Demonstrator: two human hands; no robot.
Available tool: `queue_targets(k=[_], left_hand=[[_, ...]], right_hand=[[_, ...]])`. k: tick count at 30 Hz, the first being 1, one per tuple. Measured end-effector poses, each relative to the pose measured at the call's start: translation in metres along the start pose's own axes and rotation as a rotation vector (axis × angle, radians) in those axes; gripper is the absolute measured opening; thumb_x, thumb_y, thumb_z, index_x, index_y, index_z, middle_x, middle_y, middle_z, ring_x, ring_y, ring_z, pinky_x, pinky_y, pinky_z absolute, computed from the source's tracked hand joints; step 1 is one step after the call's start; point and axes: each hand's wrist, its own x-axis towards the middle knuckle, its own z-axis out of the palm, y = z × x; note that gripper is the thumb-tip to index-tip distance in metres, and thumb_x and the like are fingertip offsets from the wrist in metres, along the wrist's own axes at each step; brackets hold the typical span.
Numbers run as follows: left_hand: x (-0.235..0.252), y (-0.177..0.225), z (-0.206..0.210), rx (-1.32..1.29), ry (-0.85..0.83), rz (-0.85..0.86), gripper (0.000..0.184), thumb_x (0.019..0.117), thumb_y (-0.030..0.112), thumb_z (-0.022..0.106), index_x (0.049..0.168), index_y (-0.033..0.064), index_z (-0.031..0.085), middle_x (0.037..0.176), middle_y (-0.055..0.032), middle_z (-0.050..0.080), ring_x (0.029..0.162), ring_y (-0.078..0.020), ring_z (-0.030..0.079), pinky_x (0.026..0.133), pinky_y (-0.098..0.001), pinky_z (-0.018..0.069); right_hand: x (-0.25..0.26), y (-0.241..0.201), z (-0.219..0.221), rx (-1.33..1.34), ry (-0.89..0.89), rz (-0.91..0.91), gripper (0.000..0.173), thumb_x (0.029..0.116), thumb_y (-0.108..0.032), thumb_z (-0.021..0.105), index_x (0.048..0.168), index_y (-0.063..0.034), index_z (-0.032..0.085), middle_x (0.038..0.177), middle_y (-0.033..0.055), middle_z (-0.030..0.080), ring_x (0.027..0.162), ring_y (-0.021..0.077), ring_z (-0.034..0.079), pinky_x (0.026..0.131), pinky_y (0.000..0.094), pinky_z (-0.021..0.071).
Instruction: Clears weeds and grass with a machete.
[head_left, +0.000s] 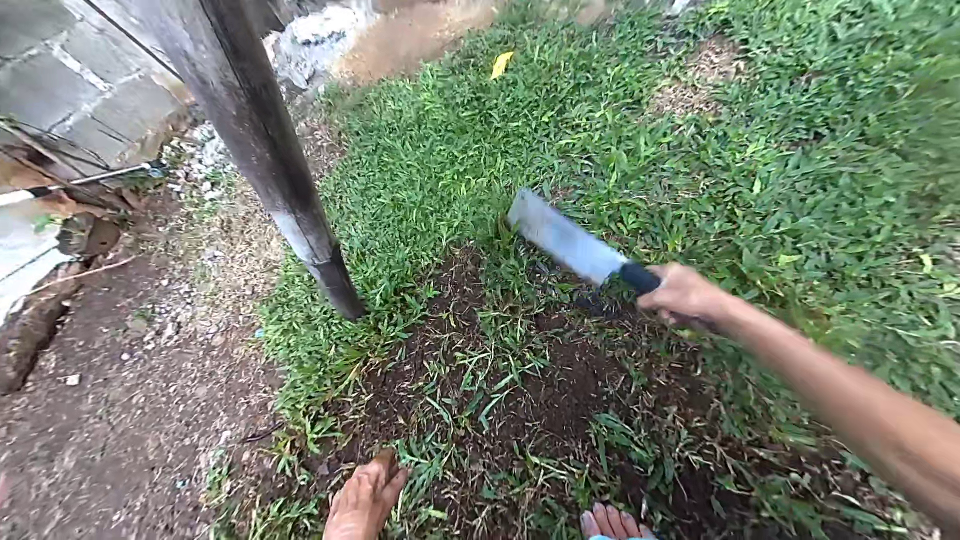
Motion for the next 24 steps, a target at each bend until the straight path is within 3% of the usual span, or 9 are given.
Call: queue_targets(k=[3, 5, 8, 10, 13, 15, 20, 22, 24], left_hand=[[-0.007, 0.009, -0.004, 0.017, -0.005, 0.024, 0.046, 0.1045, 0.04, 0.058, 0.126, -0.0001, 0.065, 0.114, -0.0264, 0.07, 0.113, -0.0457, 0.066, 0.098, -0.0657, 0.0484], [-0.015, 0.014, -0.007, 0.007, 0.013, 0.044, 0.046, 0.1045, 0.041, 0.058, 0.124, 0.0005, 0.066, 0.112, -0.0261, 0.07, 0.111, -0.0456, 0.067, 0.096, -0.0661, 0.0495], [-0.024, 0.019, -0.011, -0.007, 0.041, 0.052, 0.046, 0.1042, 0.042, 0.058, 0.124, 0.0009, 0.066, 0.109, -0.0254, 0.071, 0.108, -0.0455, 0.068, 0.094, -0.0657, 0.0507], [-0.028, 0.024, -0.013, -0.017, 0.059, 0.048, 0.045, 0.1043, 0.041, 0.058, 0.123, 0.0007, 0.066, 0.107, -0.0254, 0.071, 0.106, -0.0456, 0.068, 0.093, -0.0658, 0.0506], [-0.021, 0.031, -0.013, -0.043, 0.06, 0.067, 0.043, 0.1042, 0.04, 0.058, 0.123, 0.0027, 0.066, 0.106, -0.0231, 0.071, 0.104, -0.0424, 0.069, 0.093, -0.064, 0.051], [-0.01, 0.03, -0.011, -0.061, 0.058, 0.063, 0.044, 0.1039, 0.041, 0.059, 0.124, 0.0032, 0.066, 0.107, -0.022, 0.072, 0.104, -0.041, 0.069, 0.094, -0.0629, 0.0517], [-0.004, 0.03, -0.009, -0.025, 0.03, 0.022, 0.045, 0.104, 0.041, 0.059, 0.126, 0.0021, 0.065, 0.114, -0.0247, 0.071, 0.112, -0.0432, 0.067, 0.097, -0.0635, 0.0497], [-0.005, 0.026, -0.008, 0.005, 0.014, 0.022, 0.046, 0.1045, 0.041, 0.058, 0.127, 0.0022, 0.064, 0.115, -0.0253, 0.07, 0.114, -0.0437, 0.066, 0.098, -0.0637, 0.0493], [-0.01, 0.022, -0.005, 0.01, 0.004, 0.036, 0.046, 0.1046, 0.041, 0.058, 0.129, 0.0021, 0.064, 0.116, -0.0255, 0.07, 0.114, -0.0445, 0.066, 0.099, -0.0642, 0.0488]], right_hand=[[-0.012, -0.025, -0.044, 0.24, 0.213, -0.172, 0.027, 0.0882, -0.004, 0.075, 0.113, -0.0016, 0.064, 0.067, 0.0067, 0.059, 0.046, 0.0141, 0.053, 0.045, 0.0309, 0.0494], [0.01, -0.056, -0.045, 0.506, 0.401, -0.301, 0.031, 0.0928, -0.011, 0.071, 0.119, -0.0022, 0.057, 0.072, 0.0016, 0.059, 0.049, 0.0091, 0.055, 0.048, 0.0268, 0.0528], [0.076, -0.121, 0.006, 1.064, 0.617, -0.372, 0.021, 0.0985, -0.012, 0.063, 0.112, -0.0065, 0.047, 0.063, -0.0018, 0.052, 0.046, 0.0113, 0.056, 0.047, 0.0301, 0.0558], [0.108, -0.134, 0.061, 1.177, 0.628, -0.262, 0.015, 0.0983, -0.01, 0.06, 0.104, -0.0022, 0.049, 0.053, 0.0011, 0.053, 0.041, 0.0142, 0.056, 0.044, 0.0329, 0.0545], [0.106, -0.058, 0.124, 0.506, 0.163, 0.021, 0.027, 0.0932, -0.011, 0.067, 0.11, 0.0077, 0.057, 0.064, 0.01, 0.057, 0.048, 0.016, 0.056, 0.052, 0.0335, 0.0531], [0.09, -0.031, 0.132, 0.019, -0.073, 0.087, 0.032, 0.0927, -0.014, 0.073, 0.115, 0.0022, 0.058, 0.072, 0.0106, 0.059, 0.05, 0.0153, 0.057, 0.052, 0.0318, 0.0532], [0.035, 0.005, 0.049, -0.322, -0.034, -0.052, 0.035, 0.088, -0.014, 0.078, 0.118, -0.0003, 0.067, 0.102, 0.0267, 0.069, 0.086, 0.0428, 0.069, 0.08, 0.0641, 0.0546], [0.022, 0.009, 0.005, -0.287, 0.024, -0.097, 0.036, 0.0849, -0.008, 0.081, 0.118, -0.0021, 0.069, 0.093, 0.0253, 0.069, 0.076, 0.0407, 0.068, 0.071, 0.0622, 0.0557], [0.012, -0.005, -0.032, -0.17, 0.095, -0.099, 0.036, 0.0868, -0.007, 0.08, 0.121, -0.0029, 0.068, 0.079, 0.0197, 0.066, 0.058, 0.03, 0.06, 0.058, 0.0509, 0.0529]])
